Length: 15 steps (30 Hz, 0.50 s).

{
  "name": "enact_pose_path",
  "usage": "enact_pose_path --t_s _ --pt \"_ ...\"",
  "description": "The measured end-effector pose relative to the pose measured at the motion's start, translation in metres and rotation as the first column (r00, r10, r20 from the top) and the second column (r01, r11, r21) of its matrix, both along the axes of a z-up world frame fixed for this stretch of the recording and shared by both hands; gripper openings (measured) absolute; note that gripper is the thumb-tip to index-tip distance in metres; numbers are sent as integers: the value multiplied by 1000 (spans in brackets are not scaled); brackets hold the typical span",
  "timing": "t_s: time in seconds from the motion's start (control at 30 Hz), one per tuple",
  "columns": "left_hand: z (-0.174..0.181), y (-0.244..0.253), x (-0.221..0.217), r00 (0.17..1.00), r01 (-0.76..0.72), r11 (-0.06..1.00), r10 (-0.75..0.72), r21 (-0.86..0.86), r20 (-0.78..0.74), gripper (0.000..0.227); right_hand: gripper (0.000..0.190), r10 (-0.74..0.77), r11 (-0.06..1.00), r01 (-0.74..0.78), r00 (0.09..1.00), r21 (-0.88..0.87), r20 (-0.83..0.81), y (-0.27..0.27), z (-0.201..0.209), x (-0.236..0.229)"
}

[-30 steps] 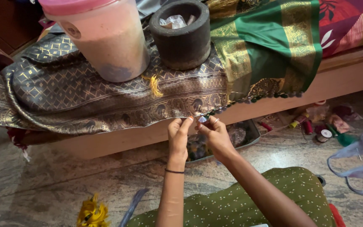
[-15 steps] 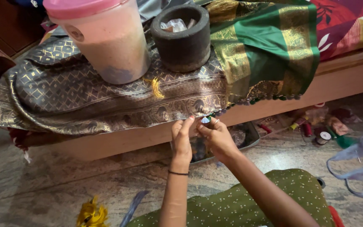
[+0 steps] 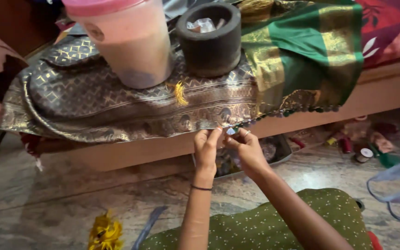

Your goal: Decorating the edge of a saree fabric with small bead-like ornaments.

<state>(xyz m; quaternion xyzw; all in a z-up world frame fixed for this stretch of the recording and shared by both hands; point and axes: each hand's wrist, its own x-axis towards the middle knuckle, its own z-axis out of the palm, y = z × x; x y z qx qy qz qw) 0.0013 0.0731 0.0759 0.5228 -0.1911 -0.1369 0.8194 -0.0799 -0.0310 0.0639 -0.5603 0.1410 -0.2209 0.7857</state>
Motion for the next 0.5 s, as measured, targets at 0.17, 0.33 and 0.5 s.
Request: enact_pose_path --t_s 0.17,0.33,0.5 --pt "1 2 -2 1000 -14 1000 14 -6 -14 13 13 -6 1000 6 1000 8 13 6 18 -3" --pt "3 2 -4 999 -32 999 32 23 -25 12 11 5 999 -6 1000 43 24 6 14 -2" --pt "-2 1 -2 999 -19 998 22 57 -47 15 15 26 966 -38 998 254 53 16 45 -8"
